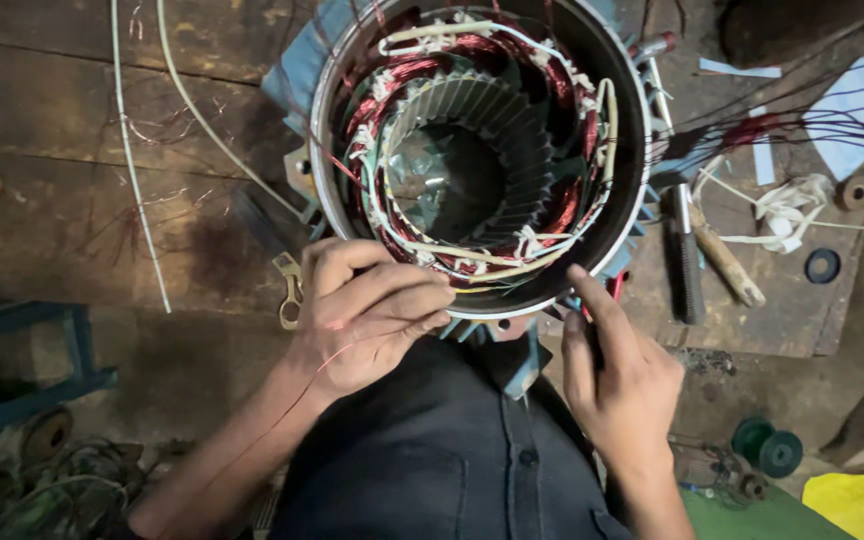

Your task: The person winds copper wire into the slots of a motor stator, using pliers to pull and position the wire and a wooden stick to push the wire into the slots. The person repeatedly wraps, tucks, and adjusts the wire around the stator core.

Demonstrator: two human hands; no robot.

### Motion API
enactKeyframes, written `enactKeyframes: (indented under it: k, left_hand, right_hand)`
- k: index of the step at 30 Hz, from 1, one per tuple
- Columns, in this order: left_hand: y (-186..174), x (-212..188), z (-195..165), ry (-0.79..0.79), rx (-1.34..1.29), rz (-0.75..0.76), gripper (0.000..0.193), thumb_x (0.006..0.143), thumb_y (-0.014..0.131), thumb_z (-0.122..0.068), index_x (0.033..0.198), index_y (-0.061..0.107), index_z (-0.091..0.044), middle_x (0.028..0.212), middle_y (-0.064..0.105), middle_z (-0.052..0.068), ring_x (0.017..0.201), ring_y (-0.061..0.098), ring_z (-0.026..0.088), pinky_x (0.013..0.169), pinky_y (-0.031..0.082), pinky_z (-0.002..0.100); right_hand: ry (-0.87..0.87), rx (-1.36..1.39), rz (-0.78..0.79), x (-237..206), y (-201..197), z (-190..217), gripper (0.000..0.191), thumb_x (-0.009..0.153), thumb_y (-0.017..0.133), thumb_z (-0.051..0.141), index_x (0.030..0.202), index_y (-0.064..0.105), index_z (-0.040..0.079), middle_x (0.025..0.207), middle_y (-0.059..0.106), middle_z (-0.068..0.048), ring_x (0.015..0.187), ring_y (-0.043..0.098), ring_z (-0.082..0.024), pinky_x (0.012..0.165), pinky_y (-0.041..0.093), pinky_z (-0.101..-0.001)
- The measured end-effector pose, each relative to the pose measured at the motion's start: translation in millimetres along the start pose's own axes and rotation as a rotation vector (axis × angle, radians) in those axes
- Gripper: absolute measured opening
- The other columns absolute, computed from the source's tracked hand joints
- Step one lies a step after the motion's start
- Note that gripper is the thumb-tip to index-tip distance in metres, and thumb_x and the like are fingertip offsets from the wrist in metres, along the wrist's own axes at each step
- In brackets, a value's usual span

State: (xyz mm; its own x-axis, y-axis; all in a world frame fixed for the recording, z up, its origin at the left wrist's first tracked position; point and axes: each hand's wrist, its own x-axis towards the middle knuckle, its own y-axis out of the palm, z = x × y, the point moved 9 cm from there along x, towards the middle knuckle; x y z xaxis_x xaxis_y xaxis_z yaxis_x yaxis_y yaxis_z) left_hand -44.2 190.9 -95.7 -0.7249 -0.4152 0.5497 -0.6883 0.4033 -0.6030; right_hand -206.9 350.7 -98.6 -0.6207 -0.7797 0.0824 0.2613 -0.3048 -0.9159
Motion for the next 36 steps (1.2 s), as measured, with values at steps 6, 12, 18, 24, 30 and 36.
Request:
enactKeyframes:
  k: [6,12,18,24,30,36]
  left_hand:
    - [1,-6,7,-0.027,-0.037,-0.041,0.014,0.091,0.079,-0.026,0.104,0.076,-0.019,0.108,0.072,-0.007,0.101,0.059,0.02,0.096,0.042,0.04]
    - [-7,-9,19,-0.019,-0.188,-0.14,0.015,0.092,0.081,-0.021,0.104,0.076,-0.015,0.104,0.071,-0.003,0.095,0.062,0.021,0.091,0.047,0.036]
    - [-12,-6,22,-0.056,-0.199,-0.09,0.018,0.092,0.085,-0.024,0.106,0.076,-0.017,0.105,0.072,-0.005,0.097,0.061,0.02,0.089,0.05,0.033]
    - [-25,-5,-19,0.363,-0.22,0.031,0.026,0.099,0.083,-0.037,0.116,0.074,-0.019,0.113,0.069,-0.006,0.096,0.06,0.015,0.08,0.048,0.033]
    - [-19,-11,-26,0.377,-0.347,0.109,0.025,0.101,0.078,-0.033,0.119,0.071,-0.016,0.117,0.064,-0.001,0.101,0.061,0.017,0.082,0.055,0.033]
    - [-26,-19,-41,0.49,-0.315,0.073,0.019,0.108,0.072,-0.033,0.119,0.07,-0.018,0.122,0.064,0.001,0.1,0.065,0.016,0.084,0.058,0.032]
  right_hand:
    - [-0.297,0.1,0.016,-1,-1,39,0.04,0.091,0.069,0.008,0.131,0.068,0.013,0.09,0.073,-0.008,0.071,0.069,-0.023,0.068,0.055,-0.0349]
    - [-0.385,0.061,0.145,8,15,63,0.046,0.083,0.075,0.01,0.129,0.071,0.011,0.074,0.071,-0.004,0.059,0.066,-0.02,0.057,0.053,-0.0358]
    - [-0.482,0.046,0.203,13,27,72,0.045,0.081,0.075,0.013,0.125,0.072,0.013,0.069,0.067,-0.001,0.062,0.068,-0.02,0.059,0.053,-0.0364]
    - [-0.434,0.097,0.195,16,27,63,0.044,0.08,0.074,0.014,0.125,0.071,0.016,0.074,0.07,-0.003,0.063,0.068,-0.021,0.061,0.053,-0.0354]
    - [-0.416,0.114,0.213,16,30,61,0.043,0.082,0.074,0.015,0.125,0.071,0.015,0.075,0.071,-0.003,0.064,0.069,-0.022,0.061,0.054,-0.0354]
    - [-0.4,0.114,0.176,14,28,64,0.042,0.082,0.076,0.016,0.124,0.071,0.015,0.079,0.073,-0.003,0.065,0.068,-0.022,0.062,0.053,-0.0348]
